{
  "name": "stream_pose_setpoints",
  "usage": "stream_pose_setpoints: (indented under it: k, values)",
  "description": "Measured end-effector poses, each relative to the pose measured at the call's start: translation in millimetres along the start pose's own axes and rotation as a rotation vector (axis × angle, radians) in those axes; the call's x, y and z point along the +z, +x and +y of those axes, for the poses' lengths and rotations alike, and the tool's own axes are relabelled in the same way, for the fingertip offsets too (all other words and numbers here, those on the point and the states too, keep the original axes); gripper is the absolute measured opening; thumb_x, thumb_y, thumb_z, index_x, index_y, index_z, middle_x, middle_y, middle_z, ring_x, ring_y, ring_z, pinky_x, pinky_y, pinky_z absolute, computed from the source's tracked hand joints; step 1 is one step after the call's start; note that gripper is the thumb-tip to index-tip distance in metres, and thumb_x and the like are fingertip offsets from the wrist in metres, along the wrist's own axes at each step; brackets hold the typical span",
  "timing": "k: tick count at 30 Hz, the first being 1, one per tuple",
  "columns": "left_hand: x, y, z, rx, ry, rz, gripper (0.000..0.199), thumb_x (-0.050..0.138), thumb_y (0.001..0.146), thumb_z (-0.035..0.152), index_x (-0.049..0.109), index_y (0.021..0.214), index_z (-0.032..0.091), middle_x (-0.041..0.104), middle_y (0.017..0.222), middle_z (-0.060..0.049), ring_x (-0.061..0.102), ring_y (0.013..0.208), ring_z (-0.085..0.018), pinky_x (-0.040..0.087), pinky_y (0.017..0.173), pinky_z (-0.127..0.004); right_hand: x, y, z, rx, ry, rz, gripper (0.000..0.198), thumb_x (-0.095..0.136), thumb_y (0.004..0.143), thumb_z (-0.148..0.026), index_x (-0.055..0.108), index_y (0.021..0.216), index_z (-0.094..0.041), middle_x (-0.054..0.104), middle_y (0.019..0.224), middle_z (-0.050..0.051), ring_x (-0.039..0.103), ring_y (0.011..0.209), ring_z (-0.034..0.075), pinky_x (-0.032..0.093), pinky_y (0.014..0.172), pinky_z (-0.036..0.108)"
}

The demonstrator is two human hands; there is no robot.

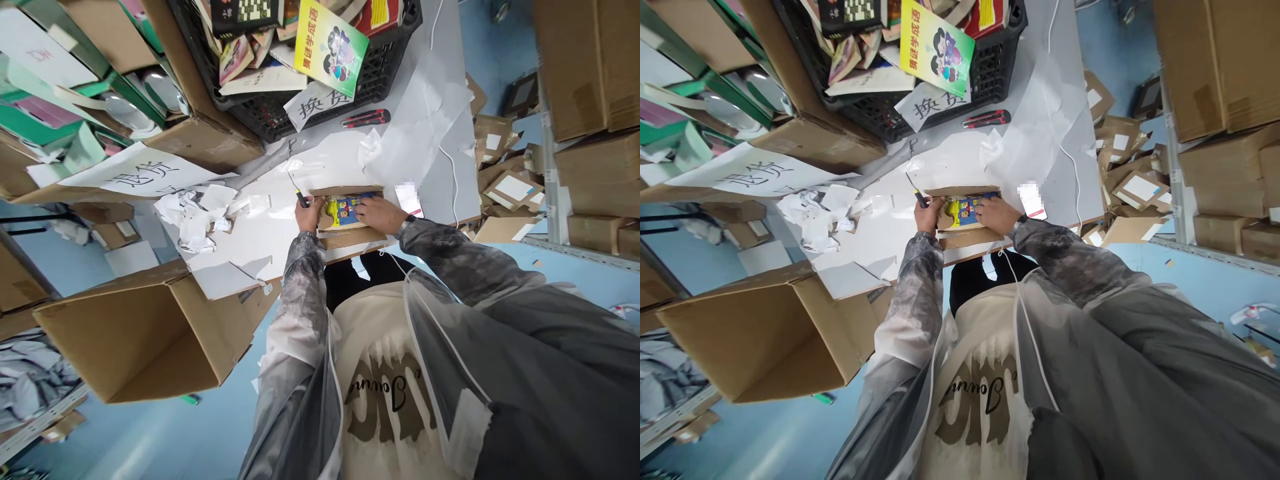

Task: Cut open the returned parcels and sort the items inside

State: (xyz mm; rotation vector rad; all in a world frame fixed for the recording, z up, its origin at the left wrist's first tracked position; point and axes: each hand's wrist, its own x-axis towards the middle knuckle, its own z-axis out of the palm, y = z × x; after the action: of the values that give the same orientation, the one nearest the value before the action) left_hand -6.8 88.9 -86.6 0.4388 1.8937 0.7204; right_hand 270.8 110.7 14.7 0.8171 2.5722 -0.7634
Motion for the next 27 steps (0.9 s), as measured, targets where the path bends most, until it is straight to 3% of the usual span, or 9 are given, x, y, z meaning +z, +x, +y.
stream_pose_setpoints:
  k: [3,6,11,14,18,23,27]
  values:
    - [1,-1,0,0.009,-0.017,0.008,0.054,0.105,0.081,0.042,0.066,0.116,0.027,0.071,0.106,-0.001,0.072,0.092,-0.023,0.060,0.086,-0.035,17,16,20,-0.067,-0.089,0.024,0.054,0.074,0.108,-0.011,0.085,0.161,-0.016,0.074,0.177,0.020,0.066,0.157,0.042,0.059,0.120,0.053]
    - [4,-1,0,0.000,-0.026,0.020,0.055,0.106,0.081,0.041,0.066,0.115,0.026,0.069,0.102,0.000,0.070,0.090,-0.022,0.059,0.086,-0.035,28,29,32,-0.083,-0.099,0.008,0.064,0.077,0.102,-0.013,0.083,0.166,-0.018,0.076,0.177,0.017,0.071,0.148,0.041,0.061,0.117,0.053]
    - [12,-2,-1,-0.002,-0.064,0.045,0.052,0.105,0.082,0.039,0.066,0.113,0.026,0.069,0.101,0.001,0.069,0.088,-0.021,0.057,0.085,-0.034,30,27,25,0.026,-0.055,0.053,0.054,0.075,0.117,-0.034,0.081,0.167,-0.015,0.082,0.163,0.022,0.070,0.141,0.043,0.061,0.106,0.052]
    - [14,-3,0,0.004,-0.081,0.056,0.054,0.107,0.081,0.039,0.066,0.112,0.025,0.069,0.100,0.000,0.070,0.088,-0.021,0.058,0.083,-0.034,31,19,14,0.101,-0.020,0.108,0.044,0.060,0.127,-0.028,0.084,0.161,-0.012,0.086,0.154,0.024,0.073,0.134,0.041,0.058,0.105,0.051]
    - [6,-5,0,-0.011,-0.090,0.005,0.058,0.111,0.079,0.040,0.068,0.114,0.025,0.072,0.100,-0.001,0.073,0.091,-0.022,0.061,0.083,-0.034,37,16,10,0.170,0.029,0.267,0.049,0.045,0.132,-0.024,0.085,0.156,-0.009,0.087,0.153,0.025,0.074,0.134,0.040,0.055,0.110,0.053]
    - [-10,-11,-4,-0.052,-0.093,-0.086,0.069,0.119,0.076,0.051,0.071,0.117,0.023,0.073,0.097,-0.002,0.075,0.089,-0.021,0.063,0.082,-0.033,50,19,21,0.227,0.076,0.481,0.058,0.036,0.136,-0.036,0.087,0.150,-0.012,0.090,0.131,0.023,0.076,0.122,0.038,0.057,0.106,0.053]
    - [-22,-13,-8,-0.007,-0.111,-0.117,0.076,0.119,0.076,0.065,0.074,0.120,0.021,0.077,0.098,-0.004,0.078,0.090,-0.022,0.069,0.086,-0.037,59,19,27,0.184,0.127,0.549,0.061,0.036,0.137,-0.045,0.088,0.152,-0.016,0.090,0.140,0.022,0.080,0.130,0.038,0.062,0.112,0.053]
